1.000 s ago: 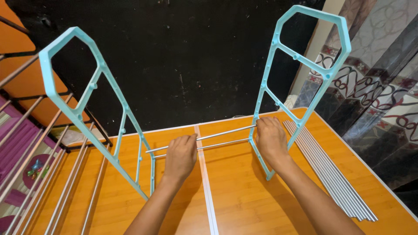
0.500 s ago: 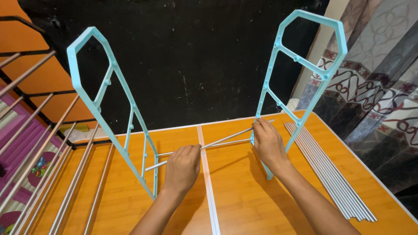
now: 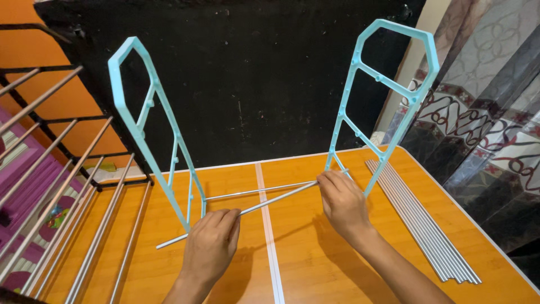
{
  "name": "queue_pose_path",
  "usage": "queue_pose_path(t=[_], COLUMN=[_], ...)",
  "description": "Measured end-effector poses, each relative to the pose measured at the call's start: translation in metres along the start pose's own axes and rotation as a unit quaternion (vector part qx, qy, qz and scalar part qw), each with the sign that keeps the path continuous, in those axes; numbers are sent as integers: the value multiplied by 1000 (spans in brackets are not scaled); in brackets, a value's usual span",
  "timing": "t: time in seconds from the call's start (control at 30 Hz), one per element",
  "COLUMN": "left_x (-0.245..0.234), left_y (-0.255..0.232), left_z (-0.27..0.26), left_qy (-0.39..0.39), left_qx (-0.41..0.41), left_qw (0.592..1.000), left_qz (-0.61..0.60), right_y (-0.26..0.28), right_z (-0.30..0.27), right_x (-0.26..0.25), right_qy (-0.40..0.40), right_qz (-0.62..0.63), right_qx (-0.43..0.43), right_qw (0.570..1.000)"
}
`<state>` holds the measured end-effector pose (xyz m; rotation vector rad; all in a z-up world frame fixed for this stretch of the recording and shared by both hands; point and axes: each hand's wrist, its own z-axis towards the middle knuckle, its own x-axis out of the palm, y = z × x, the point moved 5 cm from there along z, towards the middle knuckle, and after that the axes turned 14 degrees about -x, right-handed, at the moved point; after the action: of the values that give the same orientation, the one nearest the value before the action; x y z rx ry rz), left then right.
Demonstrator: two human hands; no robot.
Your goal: The person assembles a small metal rack by inserting metal rods into light blue plastic side frames on a wooden table. They then handle a separate black metal rack, adjusting its rods and positioning it on the table.
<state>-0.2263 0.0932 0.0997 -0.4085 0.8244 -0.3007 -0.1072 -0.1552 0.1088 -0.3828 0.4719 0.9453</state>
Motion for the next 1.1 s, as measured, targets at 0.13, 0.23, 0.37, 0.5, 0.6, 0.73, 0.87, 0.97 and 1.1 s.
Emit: queue_pose_path(t=[0.13,0.23,0.37,0.5,0.6,0.73,0.87,0.97,1.1], left_x=[-8,-7,4,21,36,57,81,102,126], left_y=[-2,-8,-24,-48,-62,-84,-104,-117,-134], left_z=[-9,-12,-14,-15,-16,-22,-31,-36,-42], left_qy=[0,-3,-10,-2,8,10,17,49,92], left_qx=[7,29,64,105,114,139,166,178,195], left_qw=[1000,999,998,993,991,988,984,980,972], left_qz=[-13,-16,-25,-53,-65,-74,-67,-73,-89], right_y=[18,23,19,14,7,-3,-11,-16,-25], right_z=[-4,-14,-34,-56,-74,-97,-122,-139,-161], right_x=[-25,-47,-75,-101,-115,-138,-159,-174,-191], right_qy=[-6,3,18,10,22,30,46,60,83], right_qz=[-26,-45,-76,-120,-129,-151,-165,-189,-208], right_qx=[-8,6,38,68,90,109,139,159,198], right_qw=[1000,999,996,990,987,982,975,967,954])
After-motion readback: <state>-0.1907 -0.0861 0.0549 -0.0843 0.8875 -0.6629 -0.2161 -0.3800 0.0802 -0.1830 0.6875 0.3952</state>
